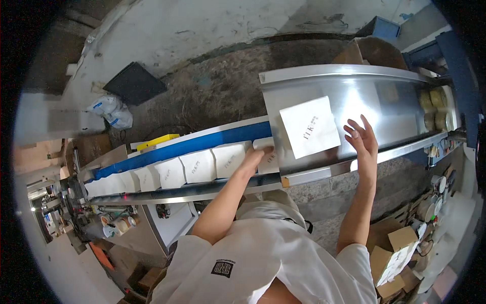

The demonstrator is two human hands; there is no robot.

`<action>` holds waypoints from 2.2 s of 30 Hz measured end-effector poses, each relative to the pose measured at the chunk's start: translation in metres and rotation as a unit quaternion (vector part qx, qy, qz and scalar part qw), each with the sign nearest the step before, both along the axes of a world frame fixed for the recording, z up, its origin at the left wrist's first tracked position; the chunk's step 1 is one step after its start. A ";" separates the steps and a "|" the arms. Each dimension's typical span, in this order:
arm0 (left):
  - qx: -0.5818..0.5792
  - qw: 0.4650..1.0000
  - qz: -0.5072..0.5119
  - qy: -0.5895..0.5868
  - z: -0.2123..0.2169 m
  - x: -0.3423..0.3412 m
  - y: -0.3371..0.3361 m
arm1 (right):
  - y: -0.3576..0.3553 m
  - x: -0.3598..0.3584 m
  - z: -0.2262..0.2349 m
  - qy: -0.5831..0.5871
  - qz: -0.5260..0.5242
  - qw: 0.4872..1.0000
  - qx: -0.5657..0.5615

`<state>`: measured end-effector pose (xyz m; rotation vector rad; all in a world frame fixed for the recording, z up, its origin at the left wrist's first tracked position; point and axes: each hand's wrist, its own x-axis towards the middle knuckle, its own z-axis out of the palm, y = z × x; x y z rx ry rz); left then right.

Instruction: Arranging paper packets on a conveyor and then heat-sealing them in plastic bags for boxing.

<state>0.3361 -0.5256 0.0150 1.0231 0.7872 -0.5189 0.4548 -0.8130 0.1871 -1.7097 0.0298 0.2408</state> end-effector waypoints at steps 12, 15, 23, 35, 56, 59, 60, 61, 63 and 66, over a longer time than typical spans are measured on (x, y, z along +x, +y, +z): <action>-0.001 0.999 -0.019 -0.032 -0.017 0.006 0.006 | 0.012 0.009 -0.005 0.024 0.053 0.998 0.017; -0.028 0.997 0.075 0.008 -0.019 0.011 0.020 | 0.030 0.021 -0.006 0.058 0.110 0.992 -0.005; 0.065 0.976 0.048 -0.203 0.076 0.013 0.031 | 0.065 0.008 -0.003 0.057 0.143 0.984 -0.084; -0.173 0.958 0.054 -0.224 0.111 -0.025 0.084 | 0.148 -0.063 -0.004 0.126 0.097 0.987 0.009; 0.093 0.930 -0.209 -0.286 0.125 -0.163 0.001 | 0.057 -0.271 -0.008 0.210 0.065 0.968 0.116; 0.057 0.955 -0.205 -0.205 0.123 -0.160 -0.030 | -0.024 -0.267 -0.035 0.222 0.002 0.971 0.089; 0.082 0.951 -0.220 -0.202 0.120 -0.157 -0.040 | -0.055 -0.263 -0.040 0.244 -0.060 0.965 0.070; 0.088 0.948 -0.229 -0.201 0.114 -0.156 -0.047 | -0.093 -0.257 -0.060 0.225 -0.093 0.969 0.042; 0.075 0.942 -0.261 -0.196 0.103 -0.160 -0.059 | -0.157 -0.239 -0.099 0.243 -0.195 0.945 0.097; 0.101 0.937 -0.280 -0.181 0.097 -0.167 -0.089 | -0.229 -0.183 -0.153 0.221 -0.245 0.936 0.122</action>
